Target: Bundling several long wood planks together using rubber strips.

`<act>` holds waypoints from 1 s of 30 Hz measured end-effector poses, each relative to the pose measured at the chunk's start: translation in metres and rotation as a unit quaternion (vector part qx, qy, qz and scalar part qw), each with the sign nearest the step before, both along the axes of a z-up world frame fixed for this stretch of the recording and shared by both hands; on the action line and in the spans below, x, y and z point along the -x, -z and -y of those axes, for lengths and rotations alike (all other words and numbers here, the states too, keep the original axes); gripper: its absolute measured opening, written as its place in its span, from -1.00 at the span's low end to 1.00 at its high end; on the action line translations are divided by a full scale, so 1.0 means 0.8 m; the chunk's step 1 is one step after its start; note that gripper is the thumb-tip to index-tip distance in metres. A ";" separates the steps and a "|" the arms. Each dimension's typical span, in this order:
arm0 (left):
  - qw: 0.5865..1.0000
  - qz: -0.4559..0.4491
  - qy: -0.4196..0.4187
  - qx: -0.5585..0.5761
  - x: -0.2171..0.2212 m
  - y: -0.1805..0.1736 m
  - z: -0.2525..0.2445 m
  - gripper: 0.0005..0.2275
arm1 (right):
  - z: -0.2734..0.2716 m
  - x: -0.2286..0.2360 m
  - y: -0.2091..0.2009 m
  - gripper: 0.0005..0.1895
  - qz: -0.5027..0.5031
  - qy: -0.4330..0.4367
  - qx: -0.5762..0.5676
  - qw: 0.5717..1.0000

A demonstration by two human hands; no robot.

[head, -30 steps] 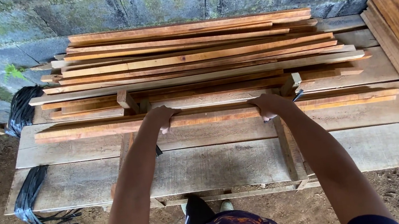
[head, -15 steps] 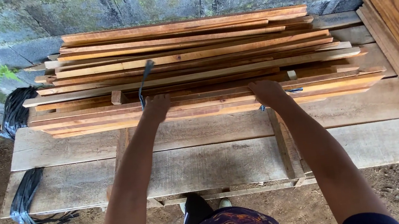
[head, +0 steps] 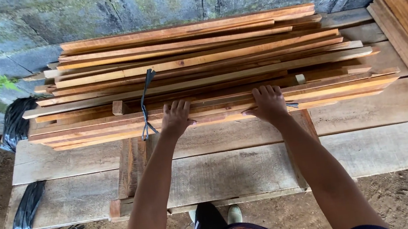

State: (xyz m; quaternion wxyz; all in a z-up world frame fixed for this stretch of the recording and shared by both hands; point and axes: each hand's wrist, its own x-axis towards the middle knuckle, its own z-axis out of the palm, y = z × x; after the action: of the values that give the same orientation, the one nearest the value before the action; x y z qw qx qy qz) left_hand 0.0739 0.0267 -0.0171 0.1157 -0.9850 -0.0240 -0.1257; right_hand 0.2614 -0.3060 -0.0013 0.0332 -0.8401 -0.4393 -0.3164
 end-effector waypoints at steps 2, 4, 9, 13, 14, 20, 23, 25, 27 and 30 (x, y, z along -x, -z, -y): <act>1.000 -0.008 -0.001 0.022 0.003 -0.005 -0.002 -0.30 | 0.000 -0.001 0.002 -0.16 0.005 0.011 0.010 1.000; 1.000 -0.002 0.005 0.026 0.001 -0.006 -0.002 -0.32 | -0.001 -0.003 -0.002 -0.19 -0.005 0.004 0.017 1.000; 0.999 -0.002 0.013 0.047 0.003 -0.008 -0.003 -0.35 | -0.003 0.000 -0.008 -0.26 -0.005 -0.002 0.029 1.000; 0.999 -0.028 0.008 0.028 -0.003 -0.020 -0.001 -0.39 | -0.005 -0.014 0.006 -0.25 -0.010 0.012 0.042 0.999; 0.999 -0.040 -0.001 0.027 0.004 -0.024 0.003 -0.41 | -0.001 -0.015 0.016 -0.25 -0.007 0.018 0.053 0.998; 0.999 0.003 -0.009 0.040 -0.007 0.016 -0.002 -0.33 | -0.004 -0.005 0.005 -0.26 -0.040 0.040 0.075 0.996; 0.995 -0.017 -0.040 0.087 -0.004 0.000 0.015 -0.35 | -0.006 0.000 -0.002 -0.24 -0.054 0.047 0.078 0.994; 0.995 -0.008 -0.058 0.078 -0.008 0.003 0.027 -0.33 | -0.007 0.001 -0.007 -0.24 -0.067 0.047 0.083 0.993; 0.995 -0.001 -0.073 0.071 -0.012 -0.003 0.047 -0.30 | -0.006 0.001 -0.006 -0.23 -0.082 0.051 0.090 0.991; 0.996 -0.002 -0.071 0.057 -0.024 -0.019 0.091 -0.33 | -0.005 -0.001 0.001 -0.22 -0.088 0.050 0.081 0.992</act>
State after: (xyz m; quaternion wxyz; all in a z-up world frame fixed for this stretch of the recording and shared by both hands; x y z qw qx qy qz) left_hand 0.0929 -0.0462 -0.0016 0.0679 -0.9861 -0.1012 -0.1131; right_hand 0.2620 -0.3023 -0.0023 -0.0123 -0.8855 -0.4163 -0.2059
